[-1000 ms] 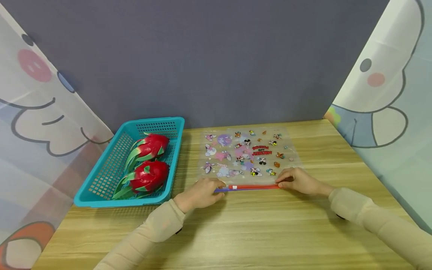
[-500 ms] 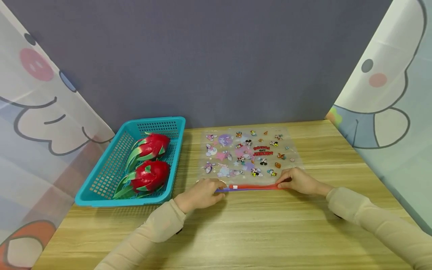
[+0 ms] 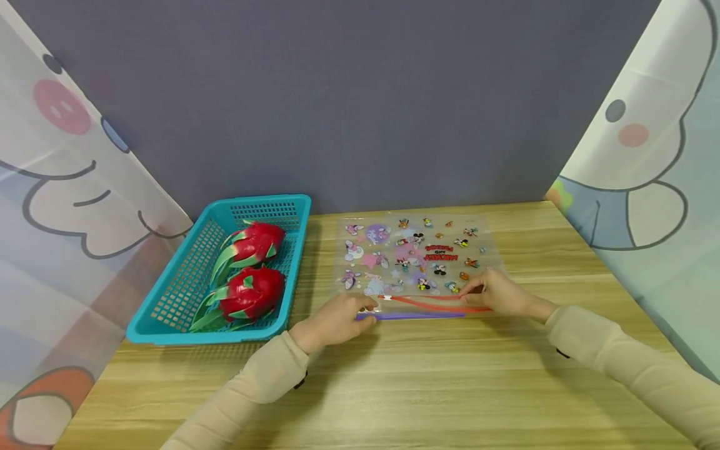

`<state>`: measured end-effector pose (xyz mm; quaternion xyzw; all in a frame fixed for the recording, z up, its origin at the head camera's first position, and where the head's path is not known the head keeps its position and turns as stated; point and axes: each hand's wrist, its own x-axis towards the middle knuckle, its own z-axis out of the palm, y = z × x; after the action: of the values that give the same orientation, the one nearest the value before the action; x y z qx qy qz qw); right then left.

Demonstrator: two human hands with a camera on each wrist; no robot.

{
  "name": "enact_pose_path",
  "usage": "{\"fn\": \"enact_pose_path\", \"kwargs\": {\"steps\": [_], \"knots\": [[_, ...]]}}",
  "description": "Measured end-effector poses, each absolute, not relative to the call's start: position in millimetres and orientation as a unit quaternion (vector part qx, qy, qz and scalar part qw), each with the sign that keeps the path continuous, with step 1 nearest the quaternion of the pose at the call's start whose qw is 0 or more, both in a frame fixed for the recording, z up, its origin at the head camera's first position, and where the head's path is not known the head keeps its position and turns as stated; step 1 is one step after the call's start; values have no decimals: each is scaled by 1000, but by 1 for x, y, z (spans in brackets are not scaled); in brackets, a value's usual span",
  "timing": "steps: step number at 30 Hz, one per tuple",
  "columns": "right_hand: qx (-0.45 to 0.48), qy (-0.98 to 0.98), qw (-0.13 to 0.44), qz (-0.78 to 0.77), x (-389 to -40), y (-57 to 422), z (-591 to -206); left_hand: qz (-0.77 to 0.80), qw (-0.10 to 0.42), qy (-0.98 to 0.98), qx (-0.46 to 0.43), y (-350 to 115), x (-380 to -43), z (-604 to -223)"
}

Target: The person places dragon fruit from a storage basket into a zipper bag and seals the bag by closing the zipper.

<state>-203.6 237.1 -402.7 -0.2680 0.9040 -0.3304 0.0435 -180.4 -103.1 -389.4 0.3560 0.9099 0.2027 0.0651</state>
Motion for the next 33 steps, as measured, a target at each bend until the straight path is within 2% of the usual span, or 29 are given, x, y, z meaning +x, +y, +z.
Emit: {"fn": "enact_pose_path", "kwargs": {"steps": [10, 24, 33], "knots": [[-238, 904, 18, -354, -198, 219, -383, 332, 51, 909, 247, -92, -195, -386], [-132, 904, 51, -404, -192, 190, -364, 478, 41, 864, 155, -74, -219, -373], [-125, 895, 47, -425, -189, 170, -361, 550, 5, 831, 88, -63, -230, -361]]}}
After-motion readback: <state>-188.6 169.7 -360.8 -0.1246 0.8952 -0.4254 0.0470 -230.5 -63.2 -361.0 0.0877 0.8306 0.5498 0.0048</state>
